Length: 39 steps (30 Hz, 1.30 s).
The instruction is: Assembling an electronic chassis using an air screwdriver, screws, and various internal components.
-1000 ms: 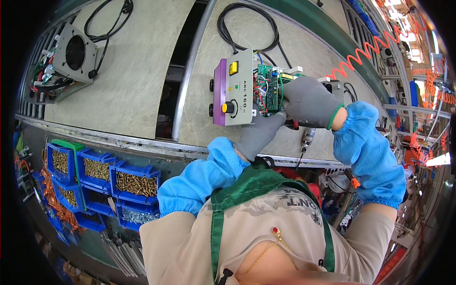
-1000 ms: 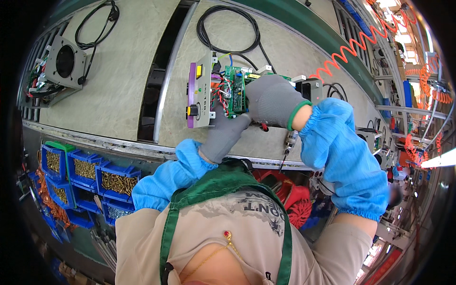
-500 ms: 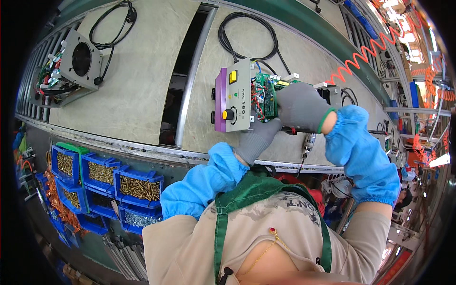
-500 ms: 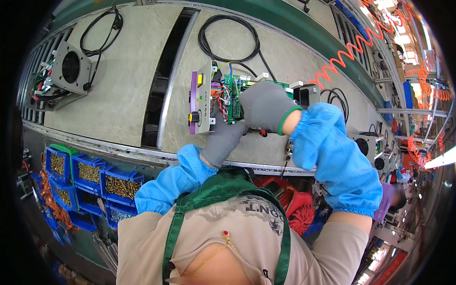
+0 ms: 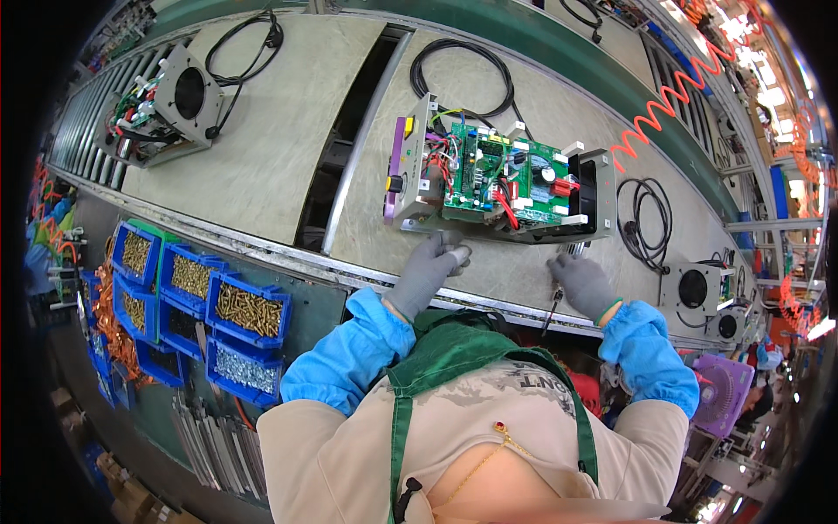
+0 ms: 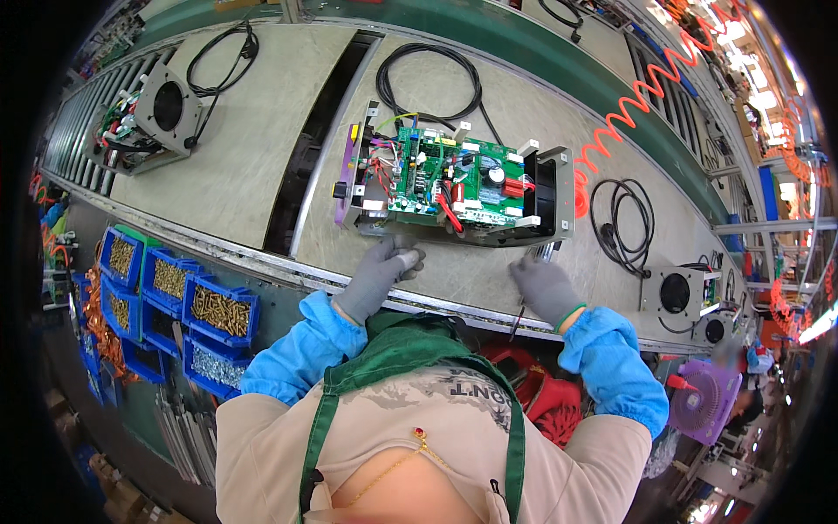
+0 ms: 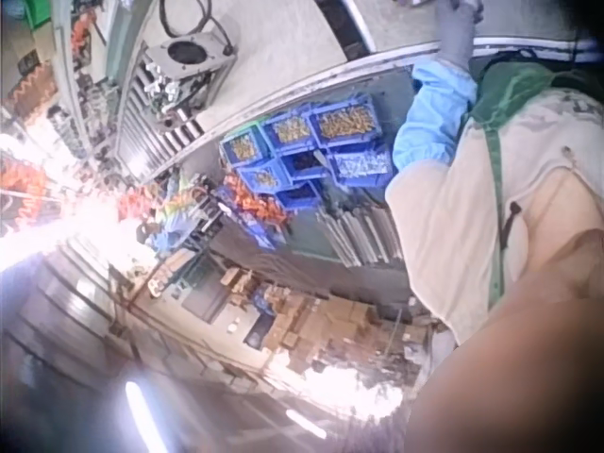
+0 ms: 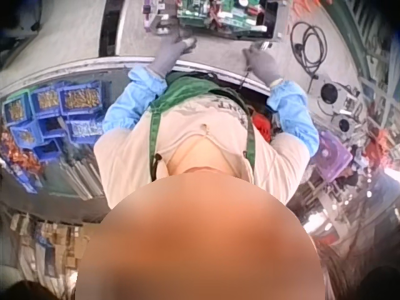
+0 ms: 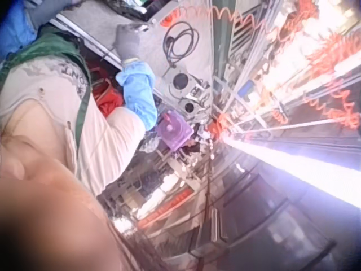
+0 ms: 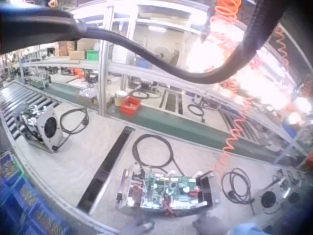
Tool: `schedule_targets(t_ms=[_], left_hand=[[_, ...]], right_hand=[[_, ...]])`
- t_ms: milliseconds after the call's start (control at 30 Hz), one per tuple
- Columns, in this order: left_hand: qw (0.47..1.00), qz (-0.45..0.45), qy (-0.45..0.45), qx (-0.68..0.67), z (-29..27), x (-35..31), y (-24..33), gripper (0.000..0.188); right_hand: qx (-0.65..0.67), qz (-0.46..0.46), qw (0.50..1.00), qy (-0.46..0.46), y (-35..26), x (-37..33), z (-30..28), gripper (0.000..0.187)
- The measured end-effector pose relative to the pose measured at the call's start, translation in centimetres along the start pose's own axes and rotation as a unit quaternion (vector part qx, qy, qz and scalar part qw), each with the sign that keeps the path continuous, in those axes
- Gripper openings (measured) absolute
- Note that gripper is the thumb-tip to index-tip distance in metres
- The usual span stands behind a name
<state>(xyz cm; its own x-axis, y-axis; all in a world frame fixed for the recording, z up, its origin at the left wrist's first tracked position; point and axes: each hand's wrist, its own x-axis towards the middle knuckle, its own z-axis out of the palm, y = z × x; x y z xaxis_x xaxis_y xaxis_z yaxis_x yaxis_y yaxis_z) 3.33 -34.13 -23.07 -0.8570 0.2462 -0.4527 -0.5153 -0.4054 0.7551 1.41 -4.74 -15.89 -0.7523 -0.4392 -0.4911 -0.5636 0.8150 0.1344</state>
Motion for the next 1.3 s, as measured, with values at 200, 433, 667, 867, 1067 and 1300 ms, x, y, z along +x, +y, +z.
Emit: schedule_targets(t_ms=[200, 433, 667, 867, 1067, 1300], left_hand=[[0.997, -0.004, -0.044, 0.056, 2.2, -1.4, -2.6, 0.047], [0.984, 0.008, -0.022, 0.176, 3.0, -3.7, -5.7, 0.05], [0.947, 0.164, 0.087, 0.263, -0.1, -6.9, -6.7, 0.042], [0.674, 0.31, 0.573, 0.347, -10.9, -14.7, -0.8, 0.023], [0.527, 0.03, 0.6, 0.601, -19.9, -17.8, 1.6, 0.024], [0.445, -0.142, 0.564, 0.681, -19.1, -15.7, 2.2, 0.018]], right_hand=[[-0.117, 0.0, 0.982, 0.15, 6.2, 0.7, 10.4, 0.047], [-0.116, -0.008, 0.992, 0.04, 4.7, 1.2, 5.8, 0.024], [0.12, 0.056, 0.984, 0.12, 2.1, -2.1, 10.5, 0.071], [0.165, 0.081, 0.982, 0.04, 4.0, -0.5, 11.5, 0.048], [0.443, 0.025, 0.887, -0.128, 0.8, -0.7, 6.0, 0.037], [0.753, 0.026, 0.613, -0.237, 0.0, -1.0, 4.6, 0.063]])
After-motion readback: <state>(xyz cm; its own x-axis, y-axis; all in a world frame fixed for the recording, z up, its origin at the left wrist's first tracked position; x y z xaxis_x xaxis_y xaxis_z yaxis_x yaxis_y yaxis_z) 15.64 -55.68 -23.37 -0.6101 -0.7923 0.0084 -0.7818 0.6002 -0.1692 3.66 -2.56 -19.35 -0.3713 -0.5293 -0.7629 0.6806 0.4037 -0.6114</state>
